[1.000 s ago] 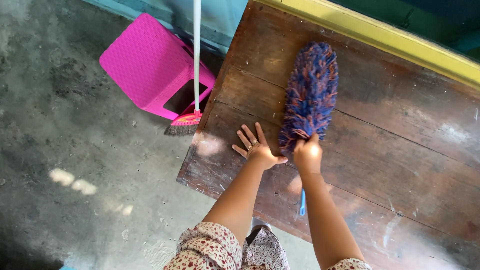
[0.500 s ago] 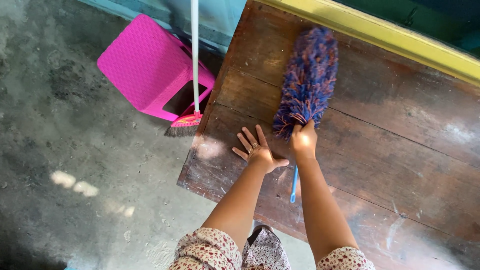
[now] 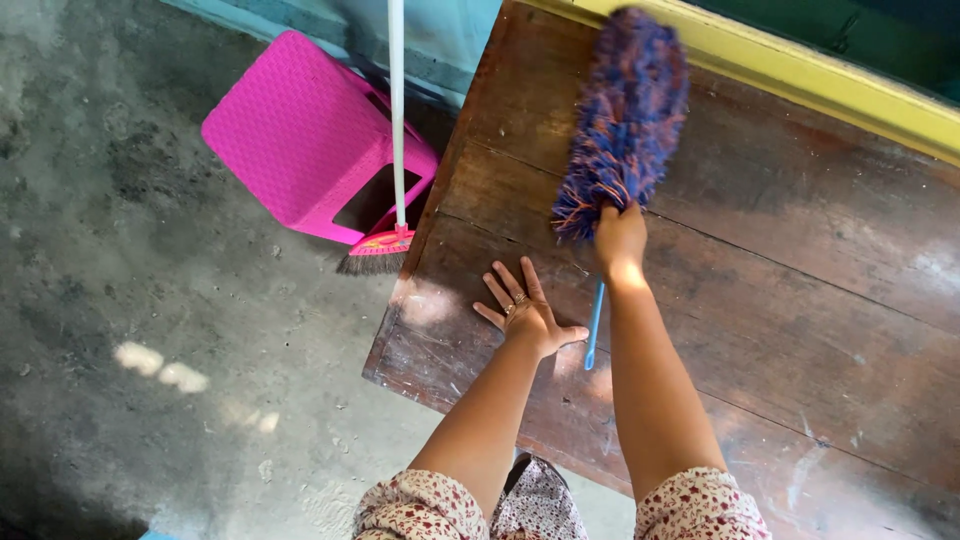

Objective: The person sweeps a concrete floor with a broom, then uses a duster to wipe a wooden table and the top of a white appliance. The person places the broom aside and continues dusting the surfaces.

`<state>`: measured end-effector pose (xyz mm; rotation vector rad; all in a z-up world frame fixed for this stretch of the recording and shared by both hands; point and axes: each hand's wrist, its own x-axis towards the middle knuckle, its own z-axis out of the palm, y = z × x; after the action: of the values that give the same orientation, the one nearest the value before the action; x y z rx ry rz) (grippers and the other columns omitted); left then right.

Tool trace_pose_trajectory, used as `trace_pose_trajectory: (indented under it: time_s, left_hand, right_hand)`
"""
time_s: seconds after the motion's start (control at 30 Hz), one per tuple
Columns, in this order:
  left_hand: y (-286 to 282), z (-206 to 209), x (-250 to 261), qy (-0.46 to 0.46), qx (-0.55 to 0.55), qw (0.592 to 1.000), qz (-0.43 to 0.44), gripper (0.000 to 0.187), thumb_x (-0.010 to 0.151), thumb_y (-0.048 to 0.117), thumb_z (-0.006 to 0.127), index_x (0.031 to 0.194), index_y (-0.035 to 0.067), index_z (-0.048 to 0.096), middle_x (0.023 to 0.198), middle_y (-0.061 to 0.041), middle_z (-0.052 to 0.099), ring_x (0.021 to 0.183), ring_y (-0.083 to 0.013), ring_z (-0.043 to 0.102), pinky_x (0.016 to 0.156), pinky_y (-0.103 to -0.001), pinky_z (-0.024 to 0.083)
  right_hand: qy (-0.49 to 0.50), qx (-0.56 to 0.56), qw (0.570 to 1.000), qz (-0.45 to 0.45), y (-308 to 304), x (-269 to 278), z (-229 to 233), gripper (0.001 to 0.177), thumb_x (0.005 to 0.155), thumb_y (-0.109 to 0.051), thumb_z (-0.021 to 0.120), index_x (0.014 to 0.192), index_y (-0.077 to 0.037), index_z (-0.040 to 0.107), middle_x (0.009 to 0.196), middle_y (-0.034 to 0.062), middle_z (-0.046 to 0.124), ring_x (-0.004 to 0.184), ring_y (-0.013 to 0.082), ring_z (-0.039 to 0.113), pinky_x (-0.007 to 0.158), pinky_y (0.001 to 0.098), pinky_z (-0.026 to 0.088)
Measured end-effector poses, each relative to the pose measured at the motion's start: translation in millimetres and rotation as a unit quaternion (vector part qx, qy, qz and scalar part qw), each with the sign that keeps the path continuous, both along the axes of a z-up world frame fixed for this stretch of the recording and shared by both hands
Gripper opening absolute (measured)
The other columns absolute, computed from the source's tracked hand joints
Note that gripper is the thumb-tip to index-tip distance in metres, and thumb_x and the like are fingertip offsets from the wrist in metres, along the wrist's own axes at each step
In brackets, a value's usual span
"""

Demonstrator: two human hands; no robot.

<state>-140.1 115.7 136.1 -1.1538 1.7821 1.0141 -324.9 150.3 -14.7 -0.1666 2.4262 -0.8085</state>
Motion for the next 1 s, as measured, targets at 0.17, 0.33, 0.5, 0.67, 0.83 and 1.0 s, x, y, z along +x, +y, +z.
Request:
trace_pose_trajectory:
  time_s: [0.17,0.33,0.5,0.67,0.83,1.0]
  left_hand:
    - [2,-8,0,-0.007,-0.005,1.0,0.003,0.147,0.075,0.06,0.079,0.156,0.017,-0.036,0.161,-0.026,-0.039,0.148,-0.0484,-0.035,0.11,-0.078,-0.015]
    - [-1,-8,0,-0.009,0.011,1.0,0.004,0.151,0.072,0.064,0.079,0.156,0.017,-0.037,0.16,-0.026,-0.042,0.147,-0.0486,-0.038,0.108,-0.078,-0.018]
    - [0,-7,0,-0.009,0.008,1.0,0.007,0.151,0.071,0.066,0.079,0.156,0.017,-0.036,0.16,-0.027,-0.041,0.147,-0.0489,-0.037,0.108,-0.079,-0.017]
    - [2,-14,-1,-0.013,-0.005,1.0,0.007,0.153,0.071,0.063,0.082,0.156,0.017,-0.037,0.159,-0.027,-0.042,0.146,-0.0488,-0.039,0.108,-0.08,-0.016]
    - [3,-8,0,-0.004,-0.015,1.0,0.009,0.154,0.069,0.065,0.082,0.157,0.016,-0.035,0.16,-0.028,-0.041,0.147,-0.0492,-0.037,0.108,-0.079,-0.017]
    - [8,-15,1,-0.009,-0.035,0.999,-0.005,0.153,0.07,0.065,0.082,0.156,0.015,-0.035,0.159,-0.028,-0.04,0.147,-0.0501,-0.036,0.107,-0.081,-0.015]
  right_hand:
    - [-0.008,0.014,0.999,-0.033,12,30,35,0.038,0.1,-0.032,0.046,0.125,-0.006,0.056,0.116,0.0316,0.067,0.119,0.0478,0.061,0.103,0.0599,0.047]
    - [-0.011,0.063,0.998,0.029,40,28,36,0.035,0.098,-0.031,0.05,0.124,-0.01,0.06,0.114,0.0303,0.069,0.119,0.0483,0.061,0.1,0.0604,0.049]
    - [0.035,0.057,0.997,-0.034,79,8,28,0.032,0.097,-0.024,0.05,0.122,-0.008,0.062,0.108,0.0296,0.071,0.113,0.048,0.064,0.097,0.0599,0.05]
    - [0.054,0.058,0.997,-0.013,102,30,33,0.033,0.096,-0.025,0.051,0.124,-0.012,0.06,0.109,0.0258,0.071,0.112,0.0447,0.065,0.098,0.0577,0.051]
    - [0.042,0.06,0.997,0.032,108,74,103,0.023,0.097,-0.031,0.052,0.112,-0.016,0.062,0.098,0.0189,0.074,0.105,0.0397,0.069,0.09,0.0558,0.053]
    - [0.341,0.142,0.907,0.202,173,65,20,0.016,0.097,-0.02,0.053,0.101,-0.013,0.068,0.079,0.0093,0.063,0.076,0.0328,0.076,0.063,0.0392,0.061]
